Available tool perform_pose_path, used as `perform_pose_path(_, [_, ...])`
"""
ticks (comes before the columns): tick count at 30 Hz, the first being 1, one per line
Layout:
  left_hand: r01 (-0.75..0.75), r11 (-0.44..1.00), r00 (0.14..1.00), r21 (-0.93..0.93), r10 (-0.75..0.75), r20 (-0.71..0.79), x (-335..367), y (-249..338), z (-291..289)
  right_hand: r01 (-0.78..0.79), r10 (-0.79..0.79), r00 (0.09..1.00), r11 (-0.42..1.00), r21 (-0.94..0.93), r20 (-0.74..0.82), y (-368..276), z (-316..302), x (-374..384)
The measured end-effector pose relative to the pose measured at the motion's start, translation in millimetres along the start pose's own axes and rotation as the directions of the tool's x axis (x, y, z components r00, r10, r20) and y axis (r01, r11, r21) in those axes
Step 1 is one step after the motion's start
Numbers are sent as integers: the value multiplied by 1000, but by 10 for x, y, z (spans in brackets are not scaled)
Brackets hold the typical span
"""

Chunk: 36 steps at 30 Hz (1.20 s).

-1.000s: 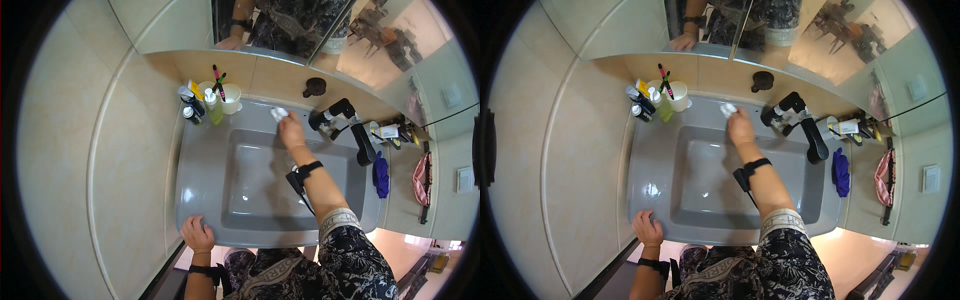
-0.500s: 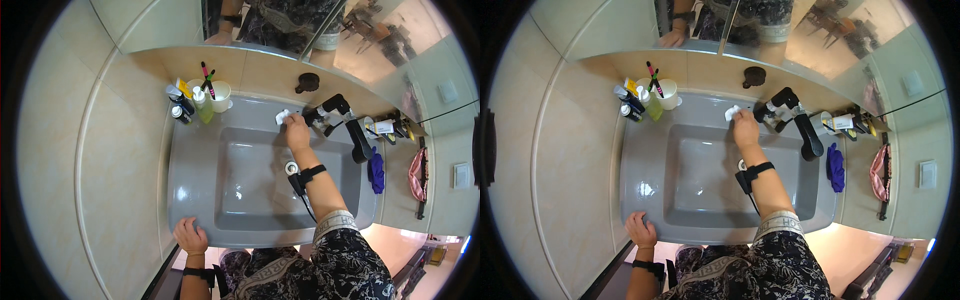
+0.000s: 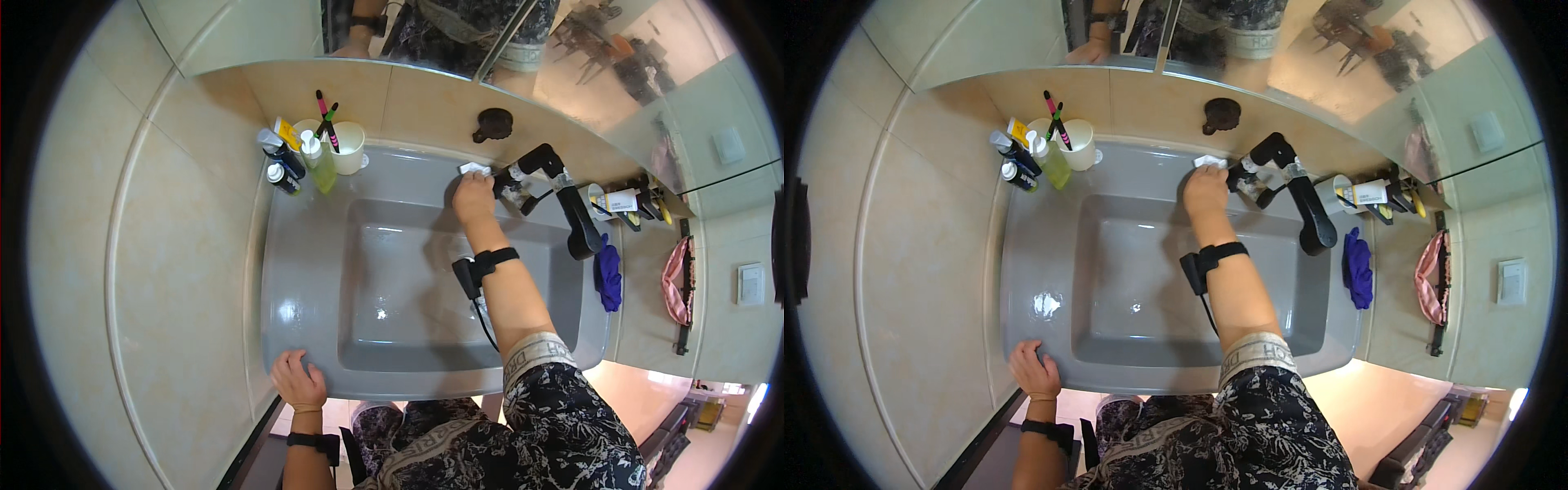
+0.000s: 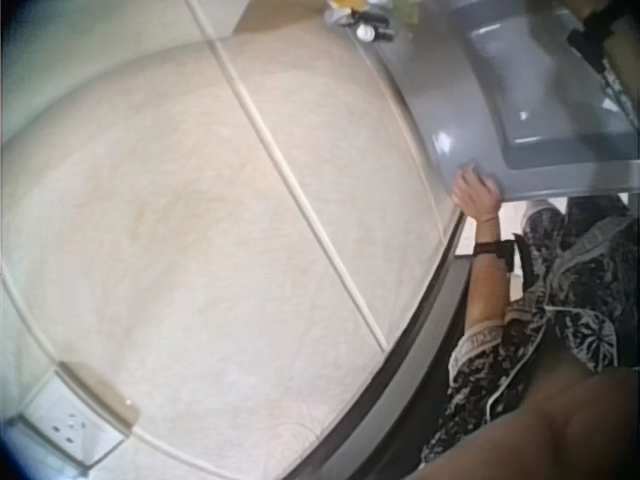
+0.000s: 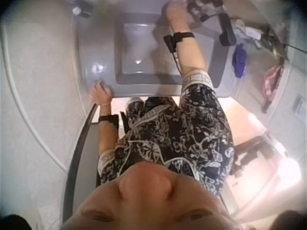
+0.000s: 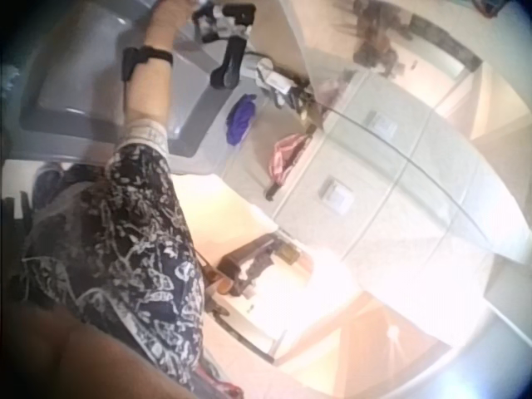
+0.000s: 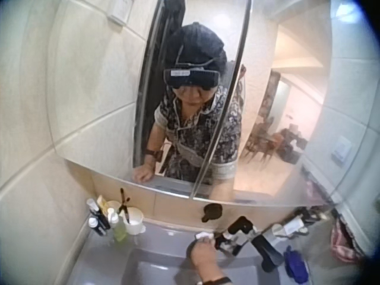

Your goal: Cleaning the bathroom sink, faucet, and drain components using a cloth and water.

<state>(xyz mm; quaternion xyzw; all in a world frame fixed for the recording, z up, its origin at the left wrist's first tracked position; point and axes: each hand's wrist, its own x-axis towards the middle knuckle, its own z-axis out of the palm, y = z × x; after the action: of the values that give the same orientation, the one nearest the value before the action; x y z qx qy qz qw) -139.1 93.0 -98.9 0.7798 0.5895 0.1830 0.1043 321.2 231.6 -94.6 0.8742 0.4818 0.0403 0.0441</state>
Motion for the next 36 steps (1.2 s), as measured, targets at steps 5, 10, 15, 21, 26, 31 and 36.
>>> perform_pose_path(5, [8,1000,1000,5,-8,-8,11,-4,-13,89,-84,995,990,107,-48,2,-44,-409])
perform_pose_path(10, [15,999,1000,29,-14,-15,-17,6,-38,206,-198,978,950,234,-56,224,-262,-644])
perform_pose_path(15, [23,999,1000,27,-23,-6,7,9,-4,272,-257,961,944,188,-100,341,-166,-656])
perform_pose_path(21, [26,999,1000,41,-25,-13,-8,-17,-22,241,-170,967,853,463,-190,391,67,-905])
perform_pose_path(26, [28,999,1000,44,-28,1,-16,-16,-27,-345,635,770,334,877,61,1006,467,-739])
perform_pose_path(31, [30,999,999,43,-31,19,-21,-7,-4,-341,470,854,829,442,-222,1054,618,-678])
perform_pose_path(36, [37,998,999,57,-38,20,-7,-7,-21,-144,475,832,684,715,-287,82,407,-756])
